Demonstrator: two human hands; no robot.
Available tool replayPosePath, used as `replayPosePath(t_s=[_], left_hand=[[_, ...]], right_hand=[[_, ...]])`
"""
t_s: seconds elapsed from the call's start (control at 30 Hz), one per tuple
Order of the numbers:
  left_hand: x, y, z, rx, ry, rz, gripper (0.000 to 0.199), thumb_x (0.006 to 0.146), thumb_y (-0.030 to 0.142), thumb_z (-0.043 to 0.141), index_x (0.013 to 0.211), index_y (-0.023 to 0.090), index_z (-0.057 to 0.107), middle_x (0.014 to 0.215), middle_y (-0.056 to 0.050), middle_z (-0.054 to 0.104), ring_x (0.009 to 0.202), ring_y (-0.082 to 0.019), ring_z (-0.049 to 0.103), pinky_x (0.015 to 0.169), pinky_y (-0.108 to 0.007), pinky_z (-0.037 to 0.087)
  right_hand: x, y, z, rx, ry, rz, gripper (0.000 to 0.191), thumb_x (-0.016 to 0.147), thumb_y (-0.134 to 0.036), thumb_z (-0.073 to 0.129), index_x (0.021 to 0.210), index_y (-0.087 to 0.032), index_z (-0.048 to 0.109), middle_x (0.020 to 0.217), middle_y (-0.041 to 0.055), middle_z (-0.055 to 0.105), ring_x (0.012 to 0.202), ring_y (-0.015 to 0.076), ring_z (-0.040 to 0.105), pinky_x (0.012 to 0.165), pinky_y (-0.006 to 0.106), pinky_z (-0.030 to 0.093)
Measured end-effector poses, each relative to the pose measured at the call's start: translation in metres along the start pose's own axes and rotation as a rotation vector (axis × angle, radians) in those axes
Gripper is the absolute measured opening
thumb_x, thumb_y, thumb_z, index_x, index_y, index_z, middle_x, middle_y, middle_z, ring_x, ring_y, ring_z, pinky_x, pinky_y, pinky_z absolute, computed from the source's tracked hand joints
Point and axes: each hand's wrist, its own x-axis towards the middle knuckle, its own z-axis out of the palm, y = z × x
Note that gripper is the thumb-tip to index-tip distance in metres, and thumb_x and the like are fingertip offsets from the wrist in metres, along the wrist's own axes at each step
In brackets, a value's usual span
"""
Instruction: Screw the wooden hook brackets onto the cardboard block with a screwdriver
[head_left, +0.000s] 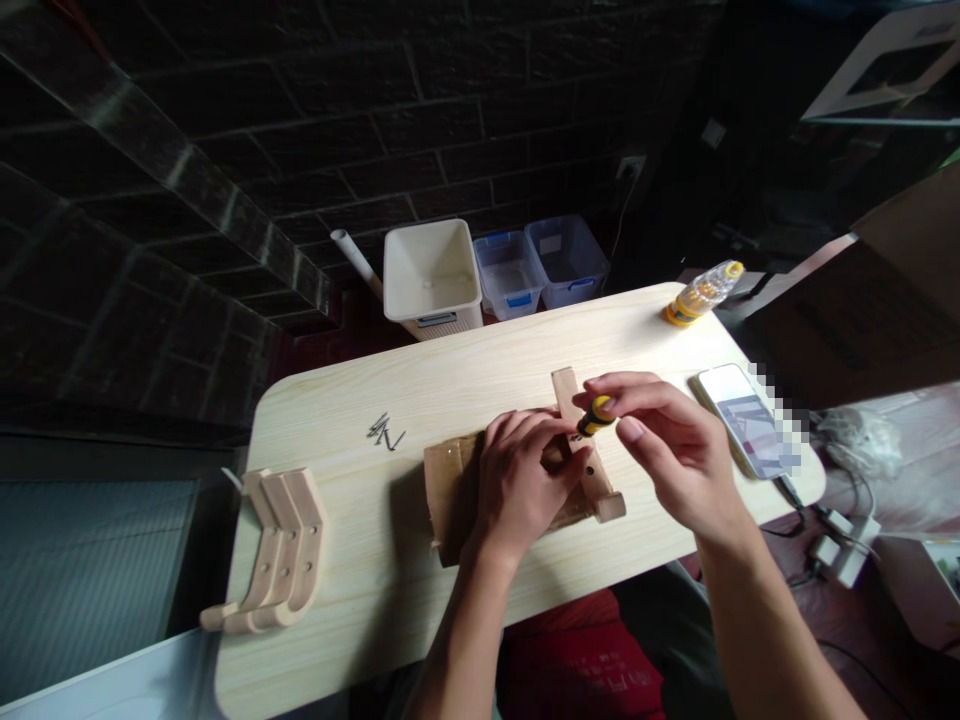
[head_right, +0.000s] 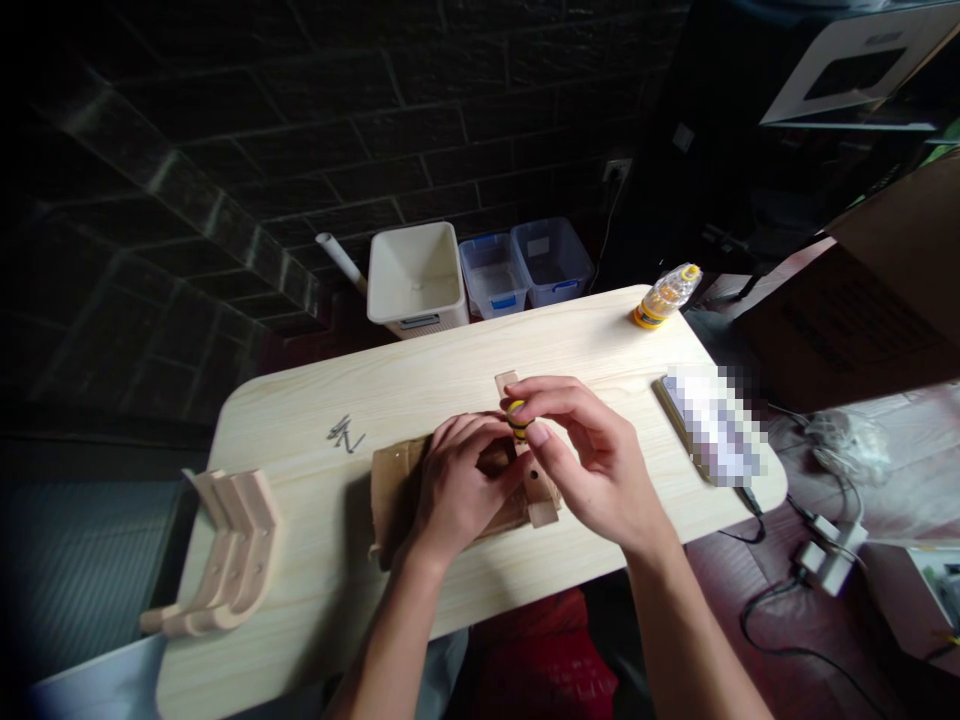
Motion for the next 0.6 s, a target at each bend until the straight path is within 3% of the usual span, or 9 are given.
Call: replayPosePath(t_s=[0.13,0.5,0.6], left_hand=[[0.0005,-0.0001,0.0003,0.009,-0.003,-0.006,0.010,0.093,0.035,0.075,0.098,0.027,0.070,0.105,0.000,0.079,0.105,-0.022,0.070,0.101,-0.042,0.046],[0.0009,0.0019,0.0006,0.008,0.000,-0.024,0.014,0.088,0.029,0.080,0.098,0.027,0.070,0.105,0.001,0.079,0.108,-0.022,0.070,0.105,-0.043,0.046],[0.0010,0.0018,0.0003,0.004,-0.004,-0.023,0.014,0.088,0.029,0.080,0.099,0.028,0.070,0.107,0.001,0.079,0.107,-0.023,0.070,0.103,-0.044,0.047]], right_hand=[[-0.0025,0.0021,-0.0003,0.062,0.018,0.050,0.015,0.100,-0.019,0.067,0.111,-0.027,0.075,0.128,0.0061,0.075,0.113,0.0225,0.074,0.101,0.041,0.063],[0.0042,0.0052,-0.0002,-0.020,0.047,-0.058,0.022,0.093,-0.013,0.076,0.109,-0.028,0.077,0.111,0.0057,0.071,0.112,0.0204,0.068,0.097,0.036,0.061],[0.0023,0.0051,-0.0010,-0.038,0.047,-0.039,0.019,0.097,-0.018,0.071,0.112,-0.028,0.077,0.117,0.0070,0.073,0.117,0.0224,0.069,0.101,0.039,0.061]])
